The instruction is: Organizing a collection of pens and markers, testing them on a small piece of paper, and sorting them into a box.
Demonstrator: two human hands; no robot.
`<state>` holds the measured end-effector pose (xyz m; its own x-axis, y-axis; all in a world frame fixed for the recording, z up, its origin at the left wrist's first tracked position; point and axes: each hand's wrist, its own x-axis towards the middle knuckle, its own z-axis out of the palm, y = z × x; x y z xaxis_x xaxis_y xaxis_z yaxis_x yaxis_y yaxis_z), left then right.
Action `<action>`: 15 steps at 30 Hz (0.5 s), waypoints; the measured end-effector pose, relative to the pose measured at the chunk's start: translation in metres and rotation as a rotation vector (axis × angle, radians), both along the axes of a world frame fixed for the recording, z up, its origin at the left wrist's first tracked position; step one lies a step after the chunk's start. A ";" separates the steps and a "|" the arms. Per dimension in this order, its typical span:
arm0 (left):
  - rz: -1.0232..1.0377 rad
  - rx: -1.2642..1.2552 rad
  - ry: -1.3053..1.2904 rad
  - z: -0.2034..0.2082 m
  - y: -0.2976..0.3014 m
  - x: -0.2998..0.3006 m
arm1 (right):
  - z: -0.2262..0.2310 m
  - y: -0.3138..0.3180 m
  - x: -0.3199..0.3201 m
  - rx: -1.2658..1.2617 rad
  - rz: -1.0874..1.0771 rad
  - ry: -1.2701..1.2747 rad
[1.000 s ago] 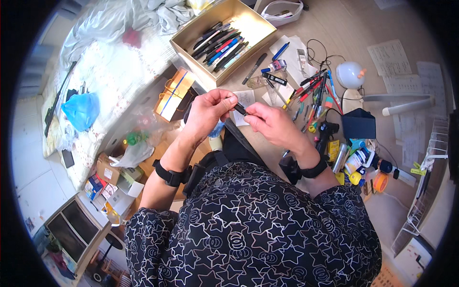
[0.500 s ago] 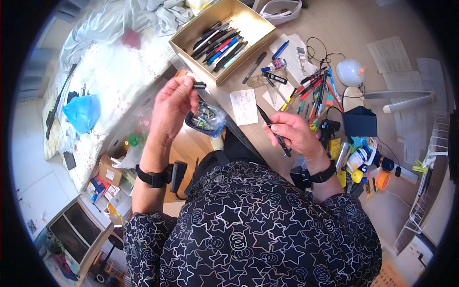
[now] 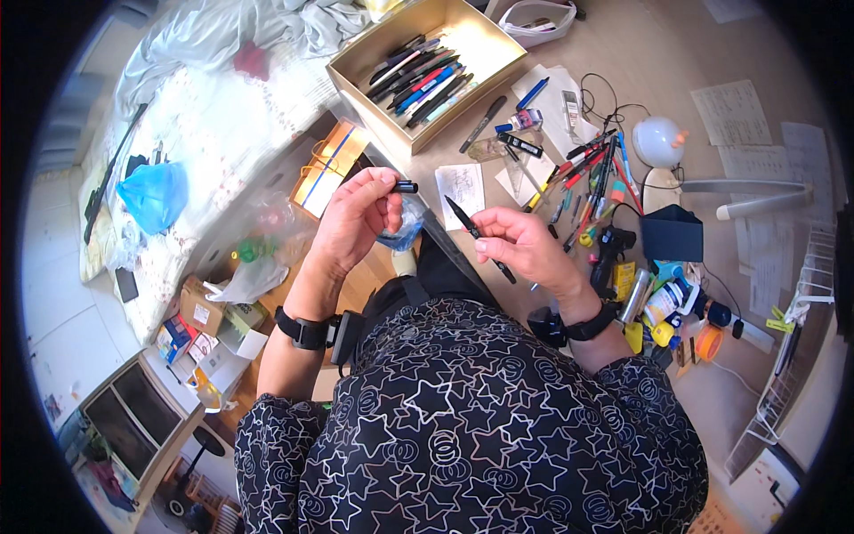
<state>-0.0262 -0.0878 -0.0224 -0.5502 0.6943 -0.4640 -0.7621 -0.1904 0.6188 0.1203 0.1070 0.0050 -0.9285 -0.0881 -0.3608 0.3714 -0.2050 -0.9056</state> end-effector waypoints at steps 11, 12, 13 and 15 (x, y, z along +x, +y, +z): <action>-0.013 -0.019 -0.027 -0.009 0.001 0.003 | -0.020 0.000 0.003 0.121 -0.078 0.044; -0.023 -0.019 -0.027 -0.009 0.002 0.003 | -0.020 0.000 0.002 0.199 -0.076 0.061; -0.023 -0.019 -0.027 -0.009 0.002 0.004 | -0.020 -0.001 0.002 0.276 -0.073 0.078; -0.033 0.006 -0.036 -0.007 0.004 0.006 | -0.021 -0.001 0.003 0.303 -0.090 0.088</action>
